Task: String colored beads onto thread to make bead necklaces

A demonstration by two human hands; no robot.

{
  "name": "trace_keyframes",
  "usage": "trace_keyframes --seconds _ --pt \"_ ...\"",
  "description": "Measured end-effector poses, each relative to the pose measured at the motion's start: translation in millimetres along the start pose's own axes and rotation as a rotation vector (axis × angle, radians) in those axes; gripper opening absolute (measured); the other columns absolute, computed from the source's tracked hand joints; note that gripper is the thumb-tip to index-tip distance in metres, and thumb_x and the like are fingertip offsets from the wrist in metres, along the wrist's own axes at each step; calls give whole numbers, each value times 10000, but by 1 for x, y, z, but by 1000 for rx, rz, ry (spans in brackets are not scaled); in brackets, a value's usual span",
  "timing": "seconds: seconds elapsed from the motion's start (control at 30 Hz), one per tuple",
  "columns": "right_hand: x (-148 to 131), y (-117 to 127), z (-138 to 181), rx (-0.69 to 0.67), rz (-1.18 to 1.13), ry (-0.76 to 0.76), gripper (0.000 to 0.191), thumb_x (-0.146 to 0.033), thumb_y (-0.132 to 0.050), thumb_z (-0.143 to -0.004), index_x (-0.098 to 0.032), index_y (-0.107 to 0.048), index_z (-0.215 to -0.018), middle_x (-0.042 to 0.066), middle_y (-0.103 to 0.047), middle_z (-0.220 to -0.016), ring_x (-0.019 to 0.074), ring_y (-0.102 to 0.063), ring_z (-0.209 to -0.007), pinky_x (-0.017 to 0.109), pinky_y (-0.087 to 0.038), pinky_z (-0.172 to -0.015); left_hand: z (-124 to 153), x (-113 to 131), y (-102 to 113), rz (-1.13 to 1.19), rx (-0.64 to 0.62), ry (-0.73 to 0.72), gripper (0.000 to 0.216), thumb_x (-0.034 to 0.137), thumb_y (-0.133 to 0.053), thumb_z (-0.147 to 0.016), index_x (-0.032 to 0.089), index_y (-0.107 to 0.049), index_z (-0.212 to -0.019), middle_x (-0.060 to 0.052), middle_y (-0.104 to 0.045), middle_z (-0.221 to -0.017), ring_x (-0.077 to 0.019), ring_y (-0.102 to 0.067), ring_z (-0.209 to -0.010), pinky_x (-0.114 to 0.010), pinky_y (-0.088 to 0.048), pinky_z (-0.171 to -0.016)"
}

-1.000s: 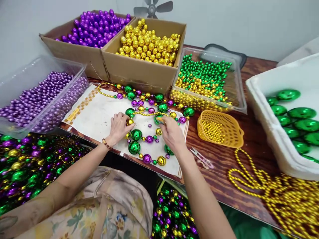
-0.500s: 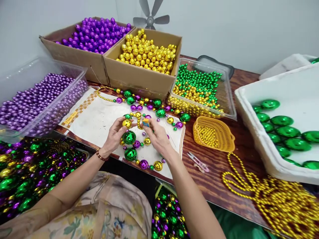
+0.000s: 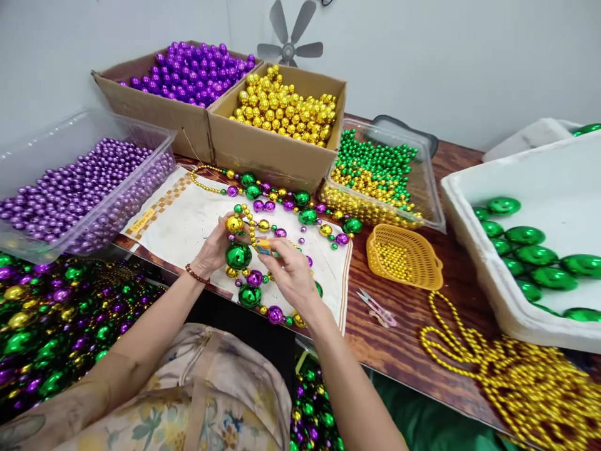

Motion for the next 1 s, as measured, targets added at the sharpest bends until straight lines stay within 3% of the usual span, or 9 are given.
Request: trace_keyframes --seconds 0.1,0.23,0.4,0.6,0.77,1.0 --pt "-2 3 3 -14 -4 -37 170 -341 -580 -949 -222 -661 -1040 60 -669 -970 213 -634 -888 357 -512 -801 -1 2 0 198 -9 24 524 672 -659 -826 233 -566 -1096 -12 -694 -846 -181 -710 -792 -345 -569 -816" --pt "-2 12 -3 -29 -79 -70 194 -396 -557 -968 -220 -628 -1007 38 -662 -889 191 -642 -830 334 -510 -780 -1 2 0 331 -77 100 491 609 -717 -808 218 -564 -1062 -9 -693 -822 -208 -721 -713 -371 -592 -724" --pt "2 15 -29 -80 -50 -76 324 -534 -522 -970 -221 -572 -899 9 -578 -783 158 -565 -705 289 -465 -662 2 4 -1 237 -211 84 543 595 -773 -755 217 -583 -1096 -40 -706 -825 -207 -701 -666 -312 -567 -608" --pt "6 -3 -59 -183 62 -152 619 -722 -280 -969 -208 -496 -700 3 -491 -650 141 -432 -601 280 -337 -578 7 5 0 166 -279 80 526 610 -741 -781 192 -592 -1064 -58 -701 -800 -169 -668 -639 -246 -516 -577" --pt "1 -16 -72 -198 183 -187 611 -673 -297 -979 -205 -480 -633 10 -515 -624 142 -437 -593 285 -303 -596 8 3 8 127 -236 99 567 632 -755 -751 169 -597 -1037 -70 -702 -793 -181 -671 -670 -266 -543 -602" --pt "-4 -12 -75 -184 351 -195 566 -605 -275 -978 -216 -426 -595 -5 -437 -547 134 -371 -528 294 -257 -585 9 0 9 143 -252 126 550 611 -754 -765 169 -619 -1061 -65 -700 -807 -182 -676 -681 -288 -562 -626"
Point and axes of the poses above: each hand's wrist, its own z-axis away from the middle knuckle, its own y-axis out of the back of the hand, x = y × z, the point moved 8 cm from there along -z, towards the middle knuckle
